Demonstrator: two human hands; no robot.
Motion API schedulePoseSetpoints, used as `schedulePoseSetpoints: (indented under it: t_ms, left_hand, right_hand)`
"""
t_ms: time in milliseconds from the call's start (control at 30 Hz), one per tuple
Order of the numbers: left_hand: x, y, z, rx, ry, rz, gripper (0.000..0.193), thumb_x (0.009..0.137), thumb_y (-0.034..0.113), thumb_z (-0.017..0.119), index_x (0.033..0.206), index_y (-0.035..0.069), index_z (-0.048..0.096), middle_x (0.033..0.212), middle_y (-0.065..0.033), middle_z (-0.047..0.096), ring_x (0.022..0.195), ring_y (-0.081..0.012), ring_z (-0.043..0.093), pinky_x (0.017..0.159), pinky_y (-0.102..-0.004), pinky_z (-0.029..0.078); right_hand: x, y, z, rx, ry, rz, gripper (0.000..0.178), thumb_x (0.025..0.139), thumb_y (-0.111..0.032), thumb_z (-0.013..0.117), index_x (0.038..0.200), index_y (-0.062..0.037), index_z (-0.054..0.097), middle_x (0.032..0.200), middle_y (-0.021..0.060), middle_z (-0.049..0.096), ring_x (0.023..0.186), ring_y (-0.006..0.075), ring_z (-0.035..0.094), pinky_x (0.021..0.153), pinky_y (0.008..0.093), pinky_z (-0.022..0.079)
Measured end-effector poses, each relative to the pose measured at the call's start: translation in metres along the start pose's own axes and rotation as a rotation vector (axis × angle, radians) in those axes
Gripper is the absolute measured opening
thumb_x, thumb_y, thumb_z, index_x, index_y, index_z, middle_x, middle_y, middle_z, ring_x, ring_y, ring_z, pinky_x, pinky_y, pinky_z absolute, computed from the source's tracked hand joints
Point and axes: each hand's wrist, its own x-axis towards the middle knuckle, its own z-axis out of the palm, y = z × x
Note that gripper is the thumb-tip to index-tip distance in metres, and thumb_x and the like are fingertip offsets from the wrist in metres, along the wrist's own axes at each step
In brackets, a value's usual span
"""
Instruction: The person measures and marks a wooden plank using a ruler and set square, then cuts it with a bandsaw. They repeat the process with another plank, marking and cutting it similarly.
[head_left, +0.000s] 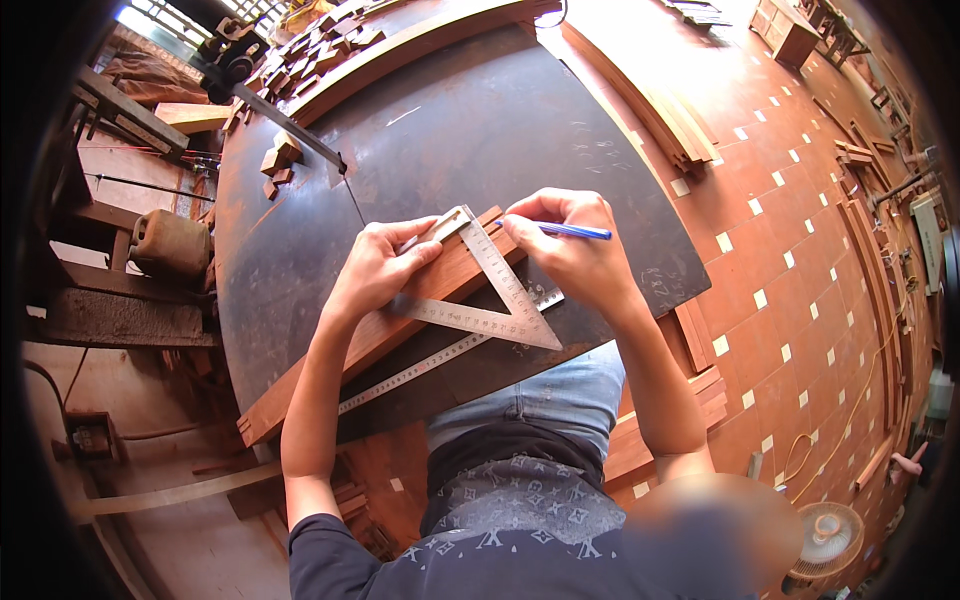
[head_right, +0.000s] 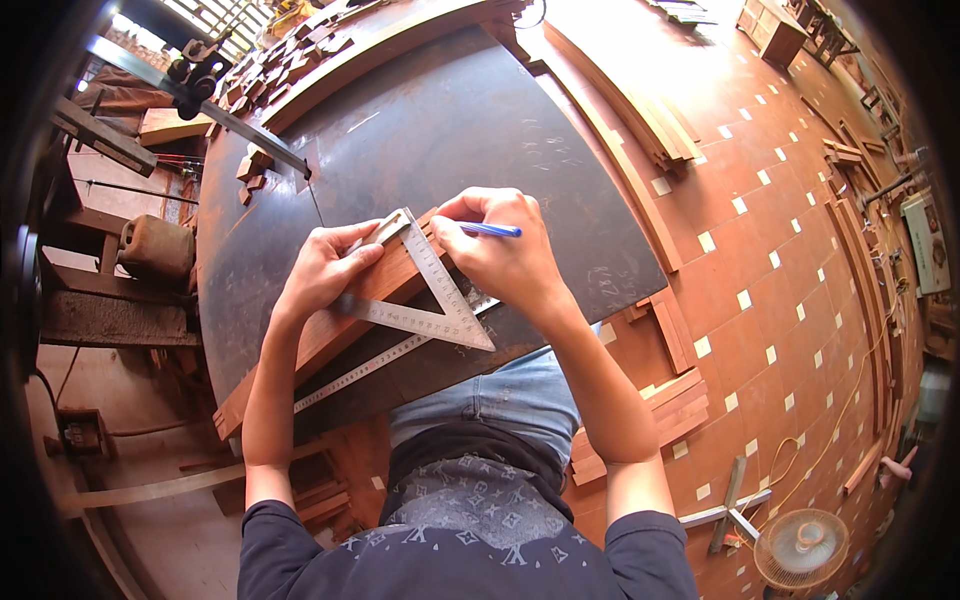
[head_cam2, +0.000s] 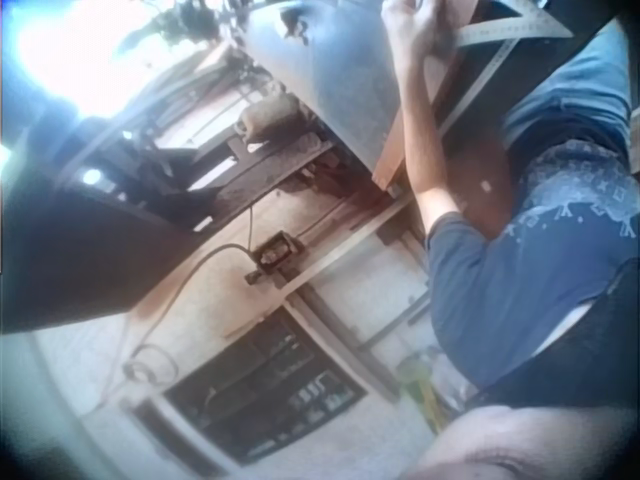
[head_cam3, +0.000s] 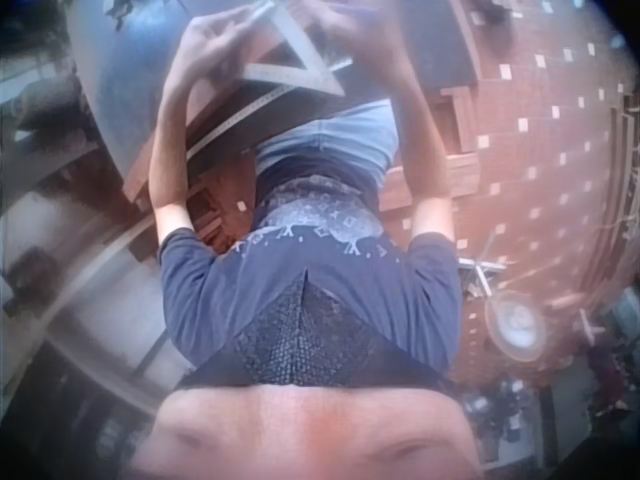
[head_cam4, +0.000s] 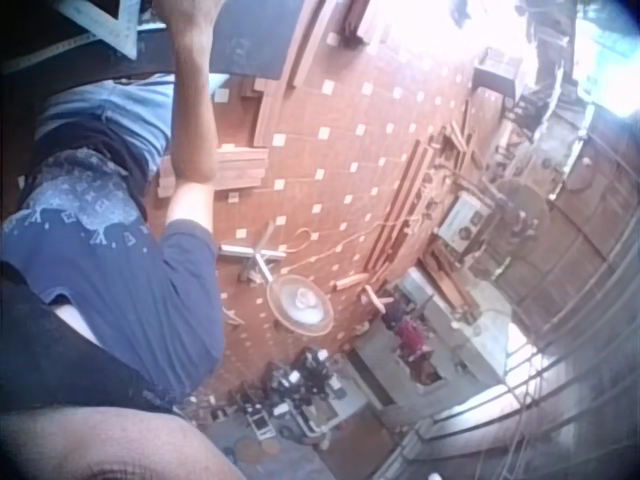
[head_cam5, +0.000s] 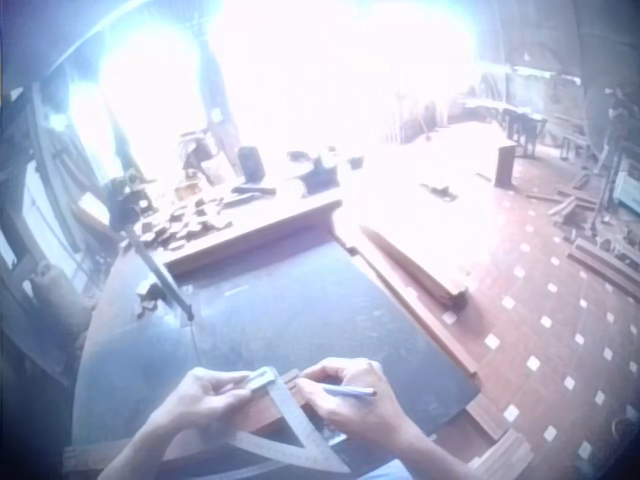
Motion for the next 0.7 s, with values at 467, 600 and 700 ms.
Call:
schedulePoseSetpoints:
  t_ms: [467,600,700]
  left_hand:
    - [0.001,0.003,0.001,-0.037,-0.022,-0.008,0.046,0.102,0.018,0.080,0.144,0.001,0.073,0.104,0.0034,0.076,0.093,-0.0053,0.062,0.090,-0.0262,0.055]
    - [0.002,-0.004,0.001,-0.030,-0.011,0.005,0.046,0.102,0.018,0.080,0.144,0.001,0.073,0.104,0.0030,0.077,0.093,-0.0054,0.062,0.090,-0.0262,0.055]
    - [0.002,-0.004,0.001,-0.021,-0.006,-0.002,0.046,0.102,0.018,0.080,0.144,0.001,0.074,0.104,0.0024,0.077,0.094,-0.0054,0.062,0.090,-0.0262,0.056]
  right_hand:
    - [0.019,0.004,0.011,-0.127,-0.047,0.005,0.026,0.089,-0.023,0.081,0.097,0.0007,0.087,0.089,0.0233,0.081,0.084,0.0340,0.080,0.085,0.0409,0.063]
    - [0.016,-0.002,0.011,-0.108,-0.102,0.024,0.026,0.089,-0.023,0.080,0.097,0.0008,0.087,0.091,0.0236,0.081,0.086,0.0353,0.080,0.088,0.0426,0.063]
    - [0.019,-0.007,0.007,-0.218,-0.126,0.023,0.026,0.089,-0.023,0.079,0.098,0.0009,0.087,0.091,0.0238,0.081,0.086,0.0362,0.080,0.089,0.0438,0.063]
